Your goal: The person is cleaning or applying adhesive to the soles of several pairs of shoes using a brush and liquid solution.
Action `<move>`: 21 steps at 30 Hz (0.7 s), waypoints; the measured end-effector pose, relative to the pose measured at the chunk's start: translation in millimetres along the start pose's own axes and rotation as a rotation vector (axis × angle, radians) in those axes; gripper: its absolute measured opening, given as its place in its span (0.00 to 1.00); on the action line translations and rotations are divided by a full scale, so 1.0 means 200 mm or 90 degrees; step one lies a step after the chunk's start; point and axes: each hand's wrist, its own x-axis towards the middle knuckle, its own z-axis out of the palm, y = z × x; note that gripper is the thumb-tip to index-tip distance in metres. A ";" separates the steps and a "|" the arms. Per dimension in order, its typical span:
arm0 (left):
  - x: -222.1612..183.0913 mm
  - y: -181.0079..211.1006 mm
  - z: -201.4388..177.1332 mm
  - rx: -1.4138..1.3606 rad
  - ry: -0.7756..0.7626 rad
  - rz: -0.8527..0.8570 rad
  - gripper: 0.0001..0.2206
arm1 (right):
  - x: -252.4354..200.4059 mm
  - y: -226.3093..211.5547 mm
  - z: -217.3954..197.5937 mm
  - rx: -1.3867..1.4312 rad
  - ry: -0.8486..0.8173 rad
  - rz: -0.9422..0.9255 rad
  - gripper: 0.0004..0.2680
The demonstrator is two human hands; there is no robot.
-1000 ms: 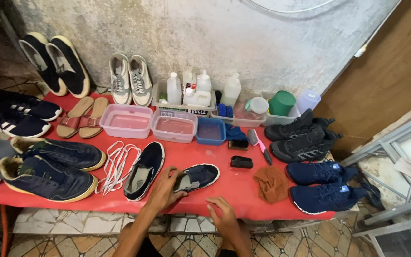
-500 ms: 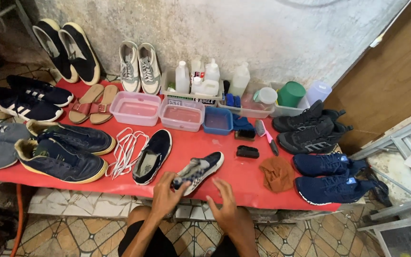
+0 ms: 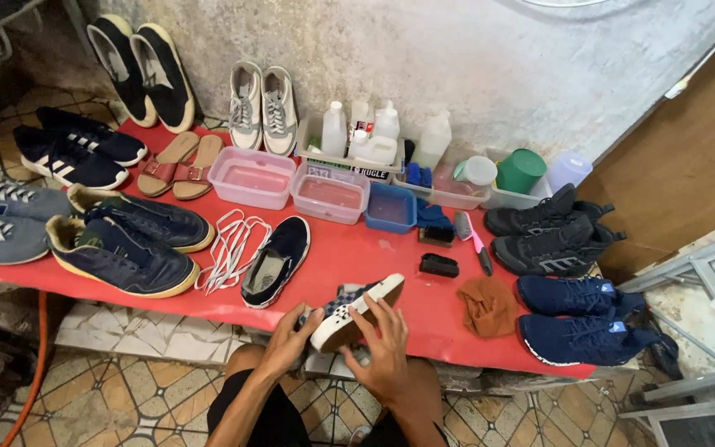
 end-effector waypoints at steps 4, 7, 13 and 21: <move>-0.11 0.21 0.04 0.034 0.010 0.028 0.46 | 0.01 0.02 0.02 -0.029 -0.002 0.005 0.38; -0.19 0.36 0.03 0.097 -0.036 0.235 0.22 | 0.08 0.05 -0.04 0.019 0.127 -0.021 0.29; -0.13 0.38 0.00 0.209 0.046 0.337 0.51 | 0.10 0.10 -0.20 0.625 0.272 0.442 0.29; -0.18 0.38 0.02 -0.019 -0.090 0.180 0.43 | -0.05 0.24 -0.08 1.086 0.294 0.477 0.16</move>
